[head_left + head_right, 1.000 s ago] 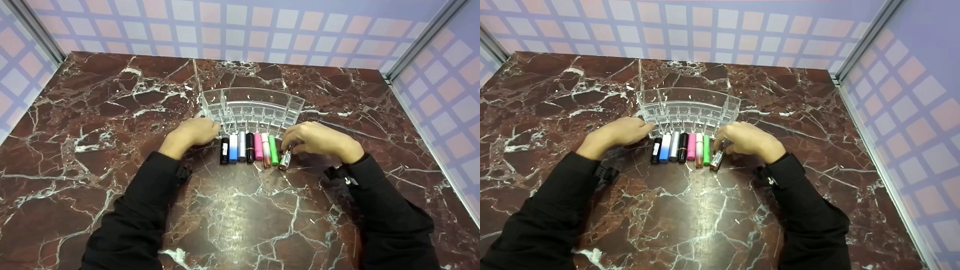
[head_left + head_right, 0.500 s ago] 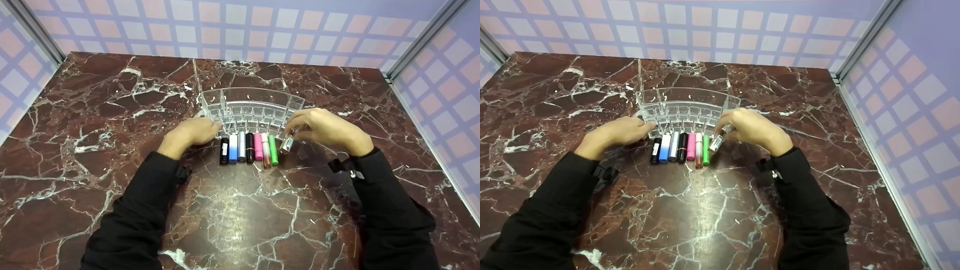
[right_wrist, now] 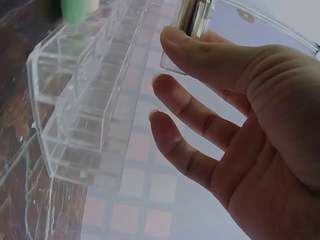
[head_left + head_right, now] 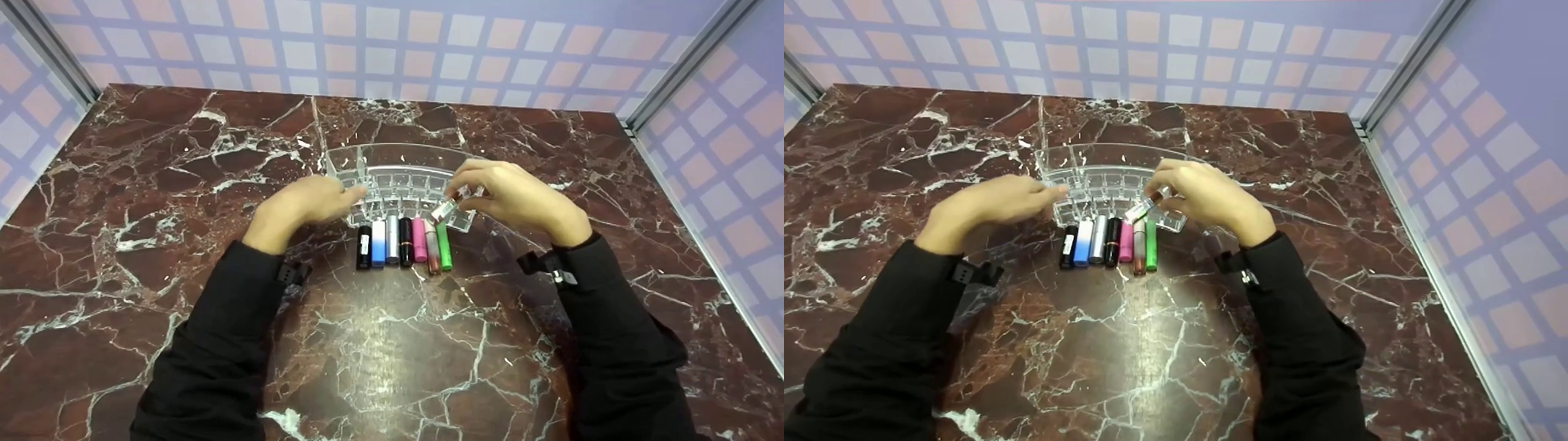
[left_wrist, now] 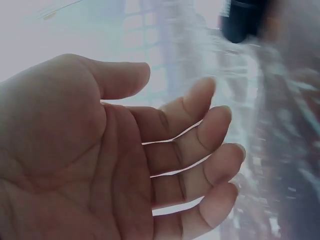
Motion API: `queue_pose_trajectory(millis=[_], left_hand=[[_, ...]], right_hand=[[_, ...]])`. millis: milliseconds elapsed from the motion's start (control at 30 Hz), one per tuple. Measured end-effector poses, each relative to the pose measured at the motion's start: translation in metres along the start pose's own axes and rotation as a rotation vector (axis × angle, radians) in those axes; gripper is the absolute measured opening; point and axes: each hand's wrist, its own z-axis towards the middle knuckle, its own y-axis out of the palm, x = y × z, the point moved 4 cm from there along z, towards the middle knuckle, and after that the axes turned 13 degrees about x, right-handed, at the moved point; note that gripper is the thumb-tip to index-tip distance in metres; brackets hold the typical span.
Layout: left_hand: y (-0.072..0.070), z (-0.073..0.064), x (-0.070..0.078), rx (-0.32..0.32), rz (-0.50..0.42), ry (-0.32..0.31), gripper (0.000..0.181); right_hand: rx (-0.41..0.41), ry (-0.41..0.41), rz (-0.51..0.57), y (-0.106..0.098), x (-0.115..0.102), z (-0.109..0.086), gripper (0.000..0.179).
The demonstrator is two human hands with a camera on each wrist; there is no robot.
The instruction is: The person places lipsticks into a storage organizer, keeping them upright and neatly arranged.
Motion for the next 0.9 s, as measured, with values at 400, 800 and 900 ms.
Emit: queue_pose_trajectory(millis=[400, 800, 900], left_hand=[[-0.002, -0.008, 0.043, 0.057, -0.075, 0.14, 0.05], [0.014, -0.003, 0.068, 0.173, -0.01, 0.268, 0.058], [0.018, -0.001, 0.069, 0.209, 0.018, 0.301, 0.053]], right_hand=[[0.048, 0.035, -0.007, 0.007, 0.001, 0.004, 0.026], [0.066, 0.012, -0.04, 0.014, -0.003, 0.002, 0.029], [0.069, 0.008, -0.037, 0.015, -0.003, 0.002, 0.029]])
